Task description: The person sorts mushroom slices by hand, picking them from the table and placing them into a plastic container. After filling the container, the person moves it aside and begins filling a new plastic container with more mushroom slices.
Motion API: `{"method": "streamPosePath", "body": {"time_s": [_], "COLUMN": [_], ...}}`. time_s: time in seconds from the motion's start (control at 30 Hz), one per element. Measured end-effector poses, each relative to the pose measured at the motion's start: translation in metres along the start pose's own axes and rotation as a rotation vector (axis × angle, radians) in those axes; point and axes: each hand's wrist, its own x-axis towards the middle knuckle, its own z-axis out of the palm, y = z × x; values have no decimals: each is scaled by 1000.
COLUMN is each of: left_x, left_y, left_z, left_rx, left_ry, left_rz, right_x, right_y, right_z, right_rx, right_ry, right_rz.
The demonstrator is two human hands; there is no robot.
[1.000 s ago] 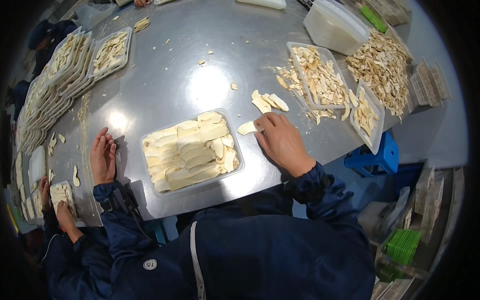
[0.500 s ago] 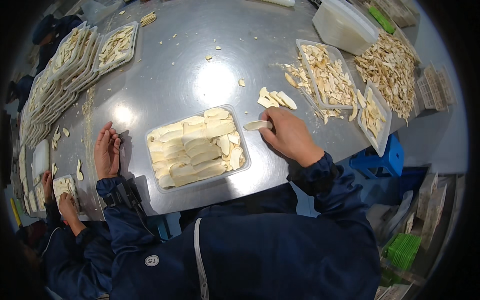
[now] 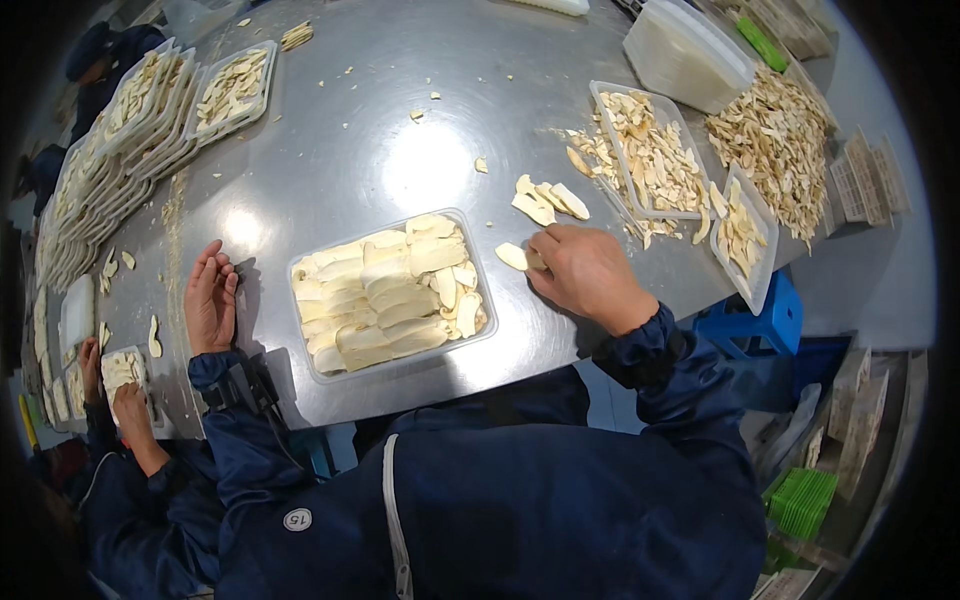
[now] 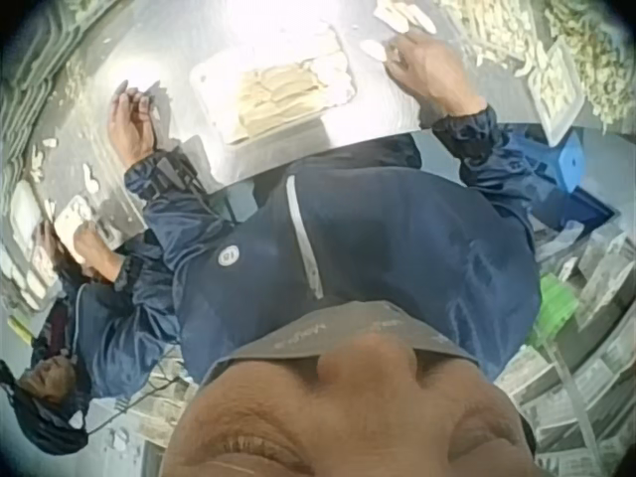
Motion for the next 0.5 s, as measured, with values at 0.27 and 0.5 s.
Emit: {"method": "streamPosePath", "body": {"time_s": [0.27,0.5], "left_x": [1,0], "left_y": [-2,-1], "left_z": [2,1], "left_rx": [14,20], "left_ry": [-19,3], "left_rz": [21,14], "right_x": [15,52], "right_y": [-12,-40], "right_z": [-20,-8], "right_rx": [40,16], "right_ry": [-29,-20], "right_rz": [-106,-525]}}
